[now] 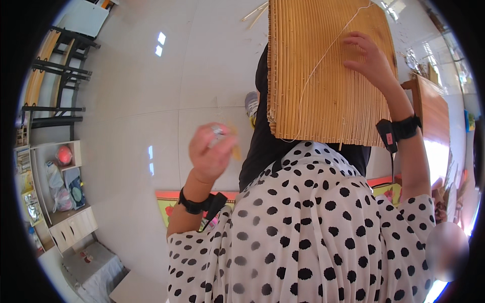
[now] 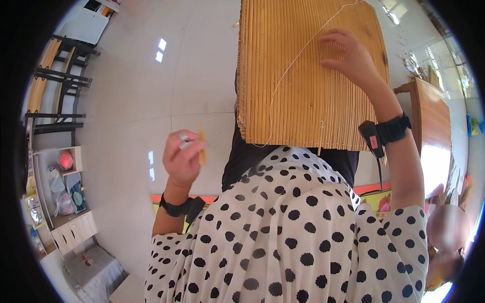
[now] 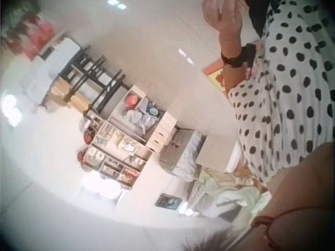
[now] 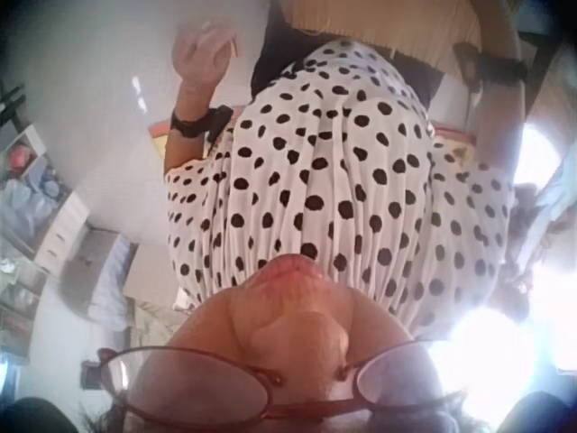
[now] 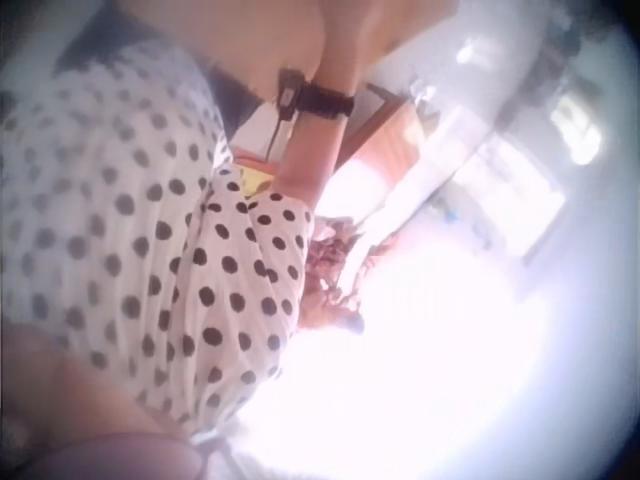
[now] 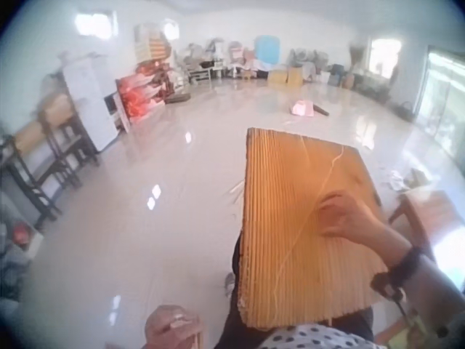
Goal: The person sits on the floor and weaves a thin bamboo strip into a partially finished bamboo mat using a needle and thread. They pull the strip through the existing weave and secure it by stitching along the edge.
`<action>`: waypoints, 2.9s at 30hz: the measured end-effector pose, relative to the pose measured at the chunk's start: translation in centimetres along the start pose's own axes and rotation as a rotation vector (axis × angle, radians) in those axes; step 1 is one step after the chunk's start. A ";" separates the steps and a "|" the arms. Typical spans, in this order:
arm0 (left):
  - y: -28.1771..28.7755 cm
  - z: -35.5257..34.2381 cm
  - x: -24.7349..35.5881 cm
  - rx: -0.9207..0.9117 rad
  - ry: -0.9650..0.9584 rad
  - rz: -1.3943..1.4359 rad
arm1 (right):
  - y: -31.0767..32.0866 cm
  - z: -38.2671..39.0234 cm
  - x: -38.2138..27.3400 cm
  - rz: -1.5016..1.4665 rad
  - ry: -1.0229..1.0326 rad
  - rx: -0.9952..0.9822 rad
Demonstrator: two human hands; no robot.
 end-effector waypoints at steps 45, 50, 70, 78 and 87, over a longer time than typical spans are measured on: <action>-0.6 -6.7 2.7 -0.095 -0.006 0.013 | -4.6 4.2 -14.2 -0.059 0.557 -0.202; 3.0 -2.1 4.2 -0.096 0.635 0.247 | -5.7 4.4 -13.9 -0.063 0.553 -0.155; 1.9 0.1 7.3 -0.217 0.907 0.146 | -5.9 3.7 -13.9 -0.096 0.585 -0.120; 1.8 0.2 7.2 -0.213 0.934 0.177 | -6.2 3.7 -14.3 -0.125 0.596 -0.114; 1.0 -0.8 7.4 -0.227 1.008 0.217 | -5.8 3.4 -13.5 -0.145 0.584 -0.114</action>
Point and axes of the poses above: each hand's wrist, its own z-axis away from the middle knuckle, its own y-axis out of the back of the hand, x = y × z, the point moved 1 cm from there along -z, towards the middle knuckle, and after that the axes turned 2 degrees about -y, right-handed, at the moved point
